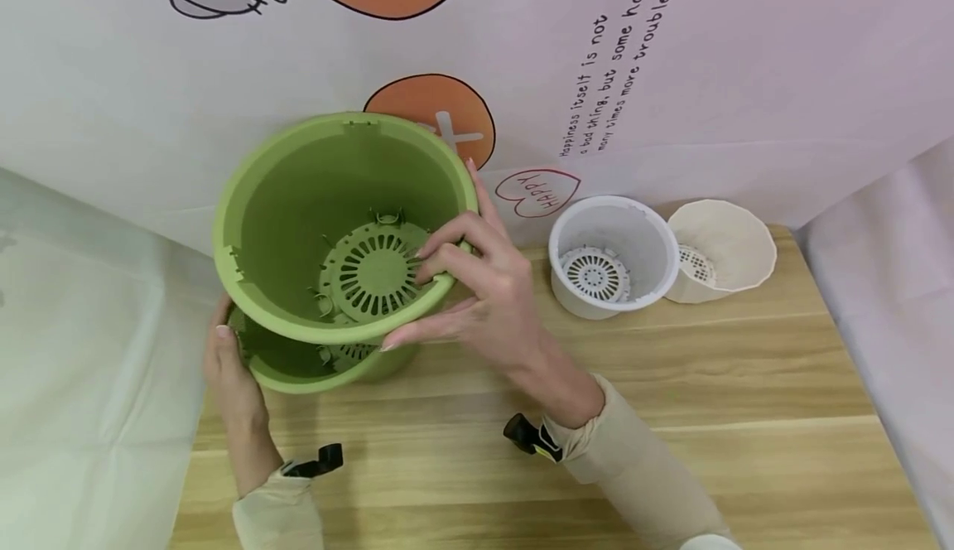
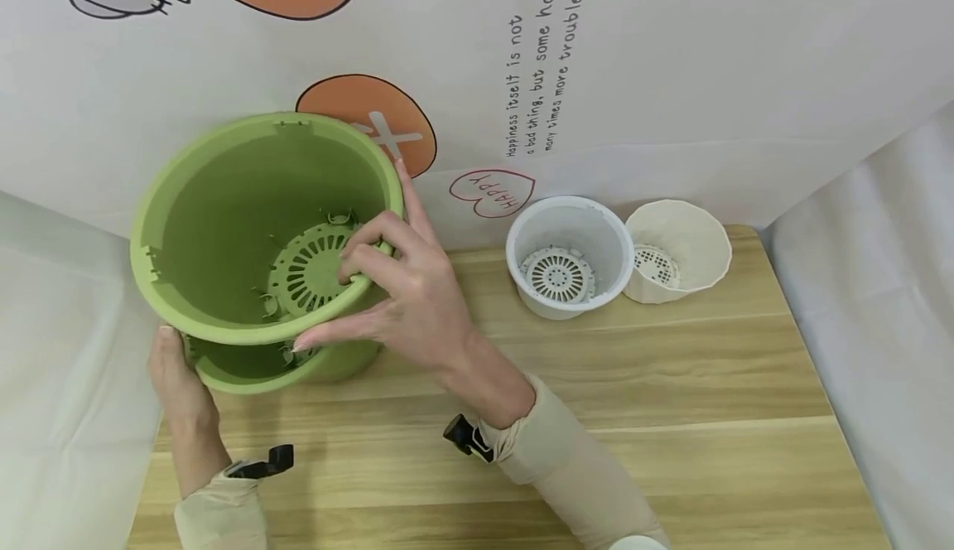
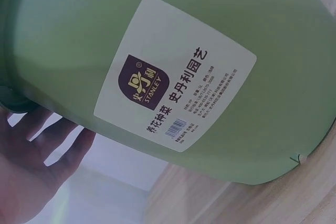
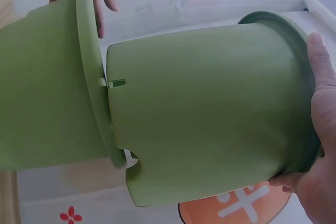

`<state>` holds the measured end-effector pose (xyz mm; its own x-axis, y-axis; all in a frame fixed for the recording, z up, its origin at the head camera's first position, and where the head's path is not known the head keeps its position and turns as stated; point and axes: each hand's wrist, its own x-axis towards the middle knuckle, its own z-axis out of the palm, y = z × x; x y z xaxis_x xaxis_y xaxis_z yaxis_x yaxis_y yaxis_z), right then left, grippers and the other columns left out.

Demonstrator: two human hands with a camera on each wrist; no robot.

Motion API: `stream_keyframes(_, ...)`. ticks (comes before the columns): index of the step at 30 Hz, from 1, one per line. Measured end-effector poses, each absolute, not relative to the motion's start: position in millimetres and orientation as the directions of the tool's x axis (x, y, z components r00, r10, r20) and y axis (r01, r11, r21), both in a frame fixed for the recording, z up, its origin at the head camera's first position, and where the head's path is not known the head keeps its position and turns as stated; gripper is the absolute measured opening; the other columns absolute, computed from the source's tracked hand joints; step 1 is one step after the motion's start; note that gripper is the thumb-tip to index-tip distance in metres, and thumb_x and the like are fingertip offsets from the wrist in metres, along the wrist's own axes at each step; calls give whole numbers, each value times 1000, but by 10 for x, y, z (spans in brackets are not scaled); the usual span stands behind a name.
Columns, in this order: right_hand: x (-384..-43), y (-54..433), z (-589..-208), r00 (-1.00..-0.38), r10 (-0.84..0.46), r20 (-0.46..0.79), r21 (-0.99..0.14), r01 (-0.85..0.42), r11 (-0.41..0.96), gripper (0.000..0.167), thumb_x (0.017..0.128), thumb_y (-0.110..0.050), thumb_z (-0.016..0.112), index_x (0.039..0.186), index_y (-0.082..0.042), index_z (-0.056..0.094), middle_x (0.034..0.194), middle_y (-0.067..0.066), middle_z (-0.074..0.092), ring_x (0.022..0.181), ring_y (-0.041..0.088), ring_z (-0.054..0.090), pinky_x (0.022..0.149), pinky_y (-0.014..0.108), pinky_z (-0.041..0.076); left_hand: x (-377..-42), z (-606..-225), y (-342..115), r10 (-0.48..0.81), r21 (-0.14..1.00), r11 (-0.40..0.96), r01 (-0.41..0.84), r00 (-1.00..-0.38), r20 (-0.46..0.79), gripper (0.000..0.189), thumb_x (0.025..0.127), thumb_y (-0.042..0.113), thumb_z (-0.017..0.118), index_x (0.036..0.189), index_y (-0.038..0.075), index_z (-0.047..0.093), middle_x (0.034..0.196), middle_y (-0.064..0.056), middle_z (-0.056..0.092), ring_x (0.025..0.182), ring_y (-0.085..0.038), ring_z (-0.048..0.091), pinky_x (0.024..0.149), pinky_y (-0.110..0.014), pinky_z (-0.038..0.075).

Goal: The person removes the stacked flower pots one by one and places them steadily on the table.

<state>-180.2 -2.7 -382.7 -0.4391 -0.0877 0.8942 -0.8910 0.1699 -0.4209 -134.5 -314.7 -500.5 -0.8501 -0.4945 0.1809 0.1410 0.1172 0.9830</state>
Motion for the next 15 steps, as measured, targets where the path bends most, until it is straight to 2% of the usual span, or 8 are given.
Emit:
stream_keyframes(3,-1810,51,-3829,-445,-70,893,-428,-887,175,56,47,-47,93,66,-6,61,81,11,63,96,31,66,117,62,19,-1357,-5004,-3148,-483,979,97,179,-852,204,46,106,38,39,142,15,56,150,-6,48,143,-22,34,121,-35,14)
stream_keyframes(4,-1810,83,-3828,-449,-61,892,-433,-884,177,56,51,-51,91,65,-6,61,81,11,63,101,35,65,117,62,19,-1359,-5002,-3149,-483,979,90,183,-852,203,46,106,38,39,142,14,56,150,-6,48,144,-22,33,121,-35,13)
stream_keyframes(7,-1805,187,-3823,-459,-46,887,-443,-875,197,60,64,-61,81,65,-4,61,80,13,62,109,46,60,117,61,20,-1364,-4993,-3154,-484,981,104,161,-854,192,45,107,36,37,142,14,56,150,-4,48,144,-21,33,121,-34,13)
stream_keyframes(9,-1797,247,-3815,-464,-43,885,-446,-869,214,63,69,-65,75,64,-4,60,80,14,62,108,47,61,117,61,20,-1363,-4987,-3157,-483,983,117,141,-857,180,45,107,35,36,142,16,55,151,-3,47,144,-20,33,121,-33,14)
stream_keyframes(15,-1778,344,-3798,-476,-42,879,-454,-859,239,64,70,-66,72,63,-3,61,78,15,61,96,40,65,116,62,21,-1345,-4975,-3152,-495,984,128,122,-852,171,45,108,36,33,143,18,55,152,-2,46,144,-20,32,121,-34,11)
